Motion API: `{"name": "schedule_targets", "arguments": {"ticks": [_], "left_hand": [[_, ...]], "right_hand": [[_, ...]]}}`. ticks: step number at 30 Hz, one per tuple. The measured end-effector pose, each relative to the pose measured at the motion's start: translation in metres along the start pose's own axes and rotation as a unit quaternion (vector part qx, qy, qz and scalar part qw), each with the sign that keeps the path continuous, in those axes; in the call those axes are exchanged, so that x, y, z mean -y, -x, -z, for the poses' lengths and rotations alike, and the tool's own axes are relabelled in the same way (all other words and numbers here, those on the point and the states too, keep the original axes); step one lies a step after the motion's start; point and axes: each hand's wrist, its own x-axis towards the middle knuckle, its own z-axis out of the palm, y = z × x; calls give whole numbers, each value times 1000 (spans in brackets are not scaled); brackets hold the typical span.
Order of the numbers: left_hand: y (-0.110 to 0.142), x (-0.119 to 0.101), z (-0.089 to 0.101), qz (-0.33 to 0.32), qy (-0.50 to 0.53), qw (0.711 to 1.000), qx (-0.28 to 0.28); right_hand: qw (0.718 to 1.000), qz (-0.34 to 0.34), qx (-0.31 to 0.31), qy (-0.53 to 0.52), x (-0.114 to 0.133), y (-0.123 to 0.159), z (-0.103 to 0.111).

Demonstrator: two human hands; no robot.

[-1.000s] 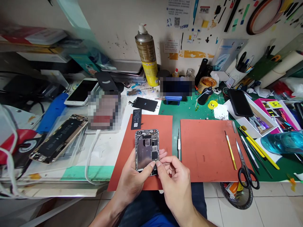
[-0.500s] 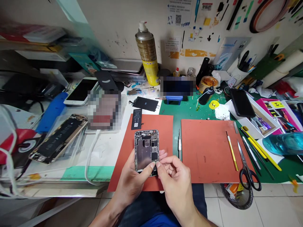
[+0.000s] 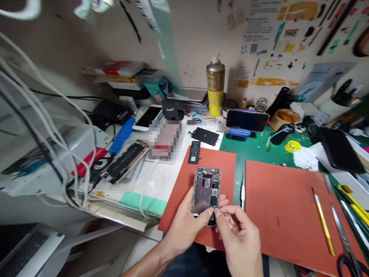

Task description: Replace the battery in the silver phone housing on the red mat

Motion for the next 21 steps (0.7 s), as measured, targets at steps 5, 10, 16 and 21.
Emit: {"name": "schedule_targets", "arguments": {"ticks": [5,10,16,21], "left_hand": [[1,-2,0,-15,24,1000,13],[1,-3,2,-18,47,999,13],[0,-2,4,-4,67,998,10],[1,-1,5,-12,79,997,21]], "right_hand": [[1000,-14,1,6,-8,-5,5],[999,-40,-25,21,-9,-3,2],[996,-56,-32,69,-2,-6,0],[994,-74,-30,68,5,-7,-2]]}}
